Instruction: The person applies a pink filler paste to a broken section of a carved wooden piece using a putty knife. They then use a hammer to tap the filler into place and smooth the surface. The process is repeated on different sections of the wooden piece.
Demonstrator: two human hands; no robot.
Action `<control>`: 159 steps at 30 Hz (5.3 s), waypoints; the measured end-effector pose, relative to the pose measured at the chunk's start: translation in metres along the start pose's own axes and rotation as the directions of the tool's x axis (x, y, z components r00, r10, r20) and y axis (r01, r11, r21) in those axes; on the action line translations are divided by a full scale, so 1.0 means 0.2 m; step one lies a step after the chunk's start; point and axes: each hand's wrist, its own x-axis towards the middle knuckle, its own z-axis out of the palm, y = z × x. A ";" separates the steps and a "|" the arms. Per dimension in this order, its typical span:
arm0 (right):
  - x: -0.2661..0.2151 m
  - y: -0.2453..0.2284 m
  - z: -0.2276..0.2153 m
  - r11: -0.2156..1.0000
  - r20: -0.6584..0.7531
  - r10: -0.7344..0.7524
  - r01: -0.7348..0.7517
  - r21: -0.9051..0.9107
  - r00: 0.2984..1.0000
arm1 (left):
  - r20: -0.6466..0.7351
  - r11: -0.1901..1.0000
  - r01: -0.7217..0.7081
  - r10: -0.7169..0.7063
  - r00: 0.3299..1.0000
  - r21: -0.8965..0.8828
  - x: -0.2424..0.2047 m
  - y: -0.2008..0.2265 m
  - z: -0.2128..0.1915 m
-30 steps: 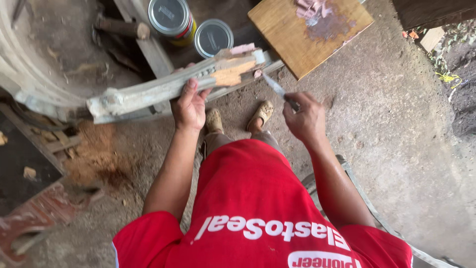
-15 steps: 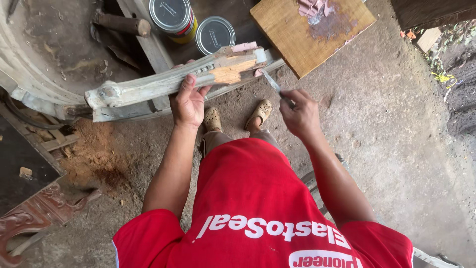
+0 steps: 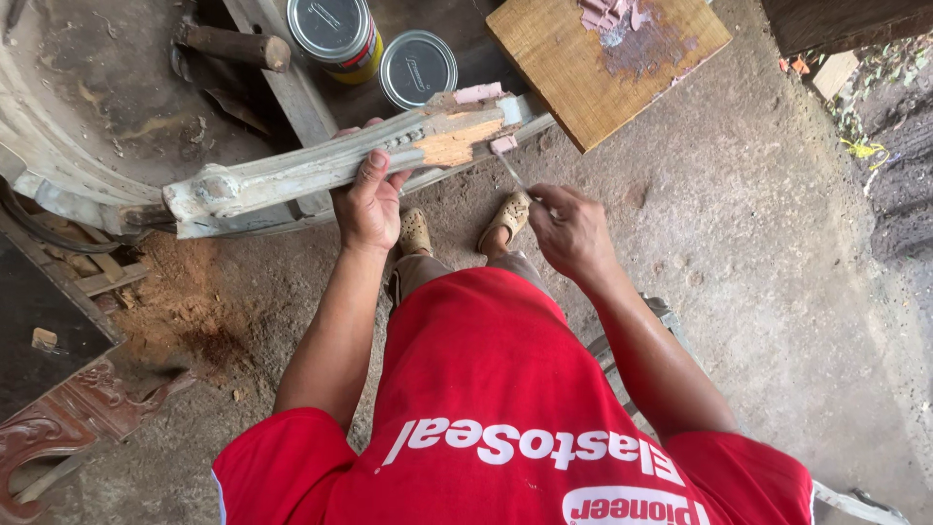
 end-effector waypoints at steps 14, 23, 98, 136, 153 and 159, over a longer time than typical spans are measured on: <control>-0.02 0.10 -0.04 0.979 -0.230 -0.195 0.174 -0.109 0.953 | -0.027 0.999 0.037 -0.036 0.999 0.018 0.02 0.00 -0.02; -0.04 -0.07 0.04 0.987 -0.164 -0.148 0.136 -0.085 0.975 | -0.029 0.999 0.036 -0.036 0.999 0.005 -0.01 0.02 0.02; -0.01 0.07 -0.11 0.986 -0.265 -0.167 0.162 -0.043 0.950 | -0.097 0.993 -0.050 0.060 0.994 0.108 -0.01 -0.07 0.00; -0.11 -0.07 -0.09 0.752 0.272 0.183 -0.312 0.581 0.945 | -0.181 0.983 0.007 0.027 0.983 0.185 -0.05 -0.06 0.09; 0.71 0.49 -0.59 0.967 -0.269 -0.218 0.171 -0.189 0.938 | 0.099 0.860 -0.271 0.253 0.962 0.432 0.19 -0.01 0.35; 0.83 0.52 -0.59 0.944 -0.153 -0.038 -0.014 -0.329 0.987 | 0.099 0.890 -0.241 0.220 0.971 0.387 0.27 -0.07 0.37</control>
